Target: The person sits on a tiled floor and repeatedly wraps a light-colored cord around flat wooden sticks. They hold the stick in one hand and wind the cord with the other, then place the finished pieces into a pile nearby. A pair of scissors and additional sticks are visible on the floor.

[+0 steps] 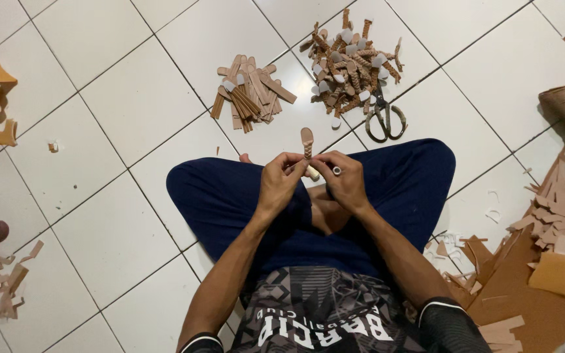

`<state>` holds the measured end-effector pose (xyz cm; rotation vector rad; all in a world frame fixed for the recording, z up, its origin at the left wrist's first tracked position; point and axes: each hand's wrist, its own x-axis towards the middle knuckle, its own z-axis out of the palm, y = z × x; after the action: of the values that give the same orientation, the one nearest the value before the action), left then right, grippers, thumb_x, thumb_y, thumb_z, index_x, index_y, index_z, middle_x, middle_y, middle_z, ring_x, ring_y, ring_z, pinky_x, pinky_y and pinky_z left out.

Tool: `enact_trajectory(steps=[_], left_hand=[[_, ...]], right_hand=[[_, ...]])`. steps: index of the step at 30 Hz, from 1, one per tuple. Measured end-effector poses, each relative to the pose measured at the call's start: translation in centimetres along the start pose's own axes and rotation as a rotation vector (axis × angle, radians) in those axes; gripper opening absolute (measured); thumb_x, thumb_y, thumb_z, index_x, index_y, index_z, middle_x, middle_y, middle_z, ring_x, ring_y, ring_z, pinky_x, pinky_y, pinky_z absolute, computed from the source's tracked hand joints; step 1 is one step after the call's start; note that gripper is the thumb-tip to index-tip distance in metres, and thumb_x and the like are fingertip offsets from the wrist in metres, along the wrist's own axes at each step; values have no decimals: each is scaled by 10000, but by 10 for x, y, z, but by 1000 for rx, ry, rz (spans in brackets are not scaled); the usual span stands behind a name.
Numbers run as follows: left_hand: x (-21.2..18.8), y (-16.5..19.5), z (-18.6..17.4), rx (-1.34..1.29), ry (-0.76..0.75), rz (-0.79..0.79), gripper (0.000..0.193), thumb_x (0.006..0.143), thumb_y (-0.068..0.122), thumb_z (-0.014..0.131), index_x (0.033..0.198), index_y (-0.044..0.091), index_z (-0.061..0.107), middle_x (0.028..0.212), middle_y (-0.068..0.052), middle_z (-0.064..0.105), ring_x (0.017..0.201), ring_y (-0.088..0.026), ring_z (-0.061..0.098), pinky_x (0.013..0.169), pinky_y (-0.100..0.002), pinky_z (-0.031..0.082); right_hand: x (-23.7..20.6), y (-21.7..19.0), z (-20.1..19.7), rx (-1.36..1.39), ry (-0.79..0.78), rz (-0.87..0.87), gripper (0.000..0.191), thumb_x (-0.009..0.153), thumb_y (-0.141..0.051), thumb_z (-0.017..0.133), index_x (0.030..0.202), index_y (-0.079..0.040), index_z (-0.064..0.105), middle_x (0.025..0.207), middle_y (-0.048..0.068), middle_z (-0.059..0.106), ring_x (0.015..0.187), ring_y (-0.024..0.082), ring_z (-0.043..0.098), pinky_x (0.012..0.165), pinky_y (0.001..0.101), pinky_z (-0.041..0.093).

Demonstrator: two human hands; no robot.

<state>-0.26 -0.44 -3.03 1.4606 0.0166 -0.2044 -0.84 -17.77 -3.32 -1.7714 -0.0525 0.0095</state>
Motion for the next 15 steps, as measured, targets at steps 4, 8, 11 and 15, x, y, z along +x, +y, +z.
enact_trajectory(steps=[4,8,11,15], left_hand=[[0,0,3,2,5,-1,246,1001,114,673,1109,-107,677,951,-124,741,825,-127,725,773,-241,591],[-1,10,4,100,52,-27,230,972,118,690,1088,-79,706,915,-112,766,808,-120,735,726,-229,575],[-1,24,5,125,45,9,226,967,127,695,1082,-66,723,920,-111,779,834,-125,752,753,-228,584],[-1,44,2,338,-1,47,235,947,156,694,1076,-31,754,878,-103,797,798,-128,762,758,-233,591]], right_hand=[[-1,-4,-1,-155,84,-168,158,940,-132,751,1048,-18,771,913,30,745,748,73,673,637,218,519],[2,-1,0,4,50,-22,179,932,-146,765,1051,-14,775,898,21,758,725,64,630,633,213,499],[5,2,-4,26,-56,89,183,933,-157,760,1048,-16,775,835,8,742,709,54,613,624,208,490],[11,0,-11,93,-94,107,163,969,-144,733,1034,3,762,843,1,703,733,45,569,639,207,470]])
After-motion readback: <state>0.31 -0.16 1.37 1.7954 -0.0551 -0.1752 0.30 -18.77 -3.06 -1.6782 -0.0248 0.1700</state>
